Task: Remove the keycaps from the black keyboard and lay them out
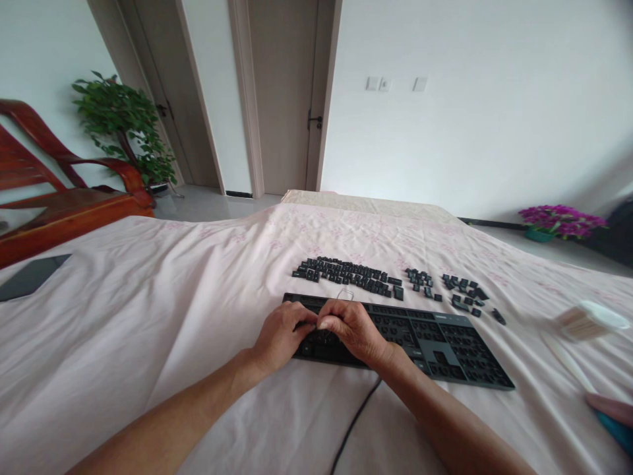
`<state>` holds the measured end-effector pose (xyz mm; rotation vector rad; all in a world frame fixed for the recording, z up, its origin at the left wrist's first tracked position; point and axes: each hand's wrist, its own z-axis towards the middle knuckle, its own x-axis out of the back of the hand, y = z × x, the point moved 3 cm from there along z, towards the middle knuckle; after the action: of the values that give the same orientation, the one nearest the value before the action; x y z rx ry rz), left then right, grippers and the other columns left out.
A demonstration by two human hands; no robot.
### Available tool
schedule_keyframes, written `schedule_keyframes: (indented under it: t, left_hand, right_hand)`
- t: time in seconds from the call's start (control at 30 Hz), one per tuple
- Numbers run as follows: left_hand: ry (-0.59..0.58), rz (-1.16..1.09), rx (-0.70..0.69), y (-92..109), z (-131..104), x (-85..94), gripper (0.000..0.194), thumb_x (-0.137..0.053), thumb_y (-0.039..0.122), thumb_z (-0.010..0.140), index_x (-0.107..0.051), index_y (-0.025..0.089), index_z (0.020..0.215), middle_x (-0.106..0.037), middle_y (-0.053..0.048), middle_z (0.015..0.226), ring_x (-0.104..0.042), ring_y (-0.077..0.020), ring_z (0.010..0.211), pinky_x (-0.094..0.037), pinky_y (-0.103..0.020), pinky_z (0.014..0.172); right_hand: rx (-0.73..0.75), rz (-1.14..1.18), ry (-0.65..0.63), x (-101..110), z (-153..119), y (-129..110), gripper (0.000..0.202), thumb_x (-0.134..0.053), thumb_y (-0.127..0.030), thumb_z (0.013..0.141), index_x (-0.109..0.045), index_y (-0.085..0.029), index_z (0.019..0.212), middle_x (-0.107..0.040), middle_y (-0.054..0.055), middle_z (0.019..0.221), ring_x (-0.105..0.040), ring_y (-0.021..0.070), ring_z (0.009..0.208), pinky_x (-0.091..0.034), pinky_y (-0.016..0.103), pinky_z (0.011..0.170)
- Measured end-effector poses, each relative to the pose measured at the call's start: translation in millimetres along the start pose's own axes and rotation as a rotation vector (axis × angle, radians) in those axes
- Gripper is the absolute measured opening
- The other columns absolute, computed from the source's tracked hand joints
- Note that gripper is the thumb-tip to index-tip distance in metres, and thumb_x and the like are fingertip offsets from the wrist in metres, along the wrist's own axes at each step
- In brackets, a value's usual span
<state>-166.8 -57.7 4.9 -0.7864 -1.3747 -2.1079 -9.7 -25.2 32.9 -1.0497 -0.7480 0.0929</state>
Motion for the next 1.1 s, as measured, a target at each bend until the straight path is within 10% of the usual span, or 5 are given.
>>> schedule_keyframes:
  t: [0.4,1.1]
  left_hand:
    - [-0.122,-0.041,-0.086,-1.0,1.6,-0.6,0.027,-0.065,0.036,0.079,-0.057,0.019,0.06,-0.059,0.001,0.067,-0.049,-0.0154,0.069,-0.032,-0.028,0.063]
    - [-0.183,-0.223,-0.104,20.6,0.2,-5.1,0.022,-0.054,0.036,0.088,-0.067,0.019,0.082,-0.061,0.0,0.077,-0.056,-0.015,0.075,-0.042,-0.025,0.068]
  right_hand:
    - [0.317,-0.292,-0.167,-17.8,0.4,-17.2,0.04,-0.047,-0.053,0.089,-0.065,-0.019,0.076,-0.067,0.001,0.075,-0.062,0.0129,0.07,-0.042,0.021,0.066]
    - [0.418,-0.161,0.195,-13.0,-17.2,-7.8,0.04,-0.031,-0.037,0.098,-0.051,-0.02,0.068,-0.058,0.002,0.06,-0.054,0.0123,0.056,-0.042,0.024,0.057]
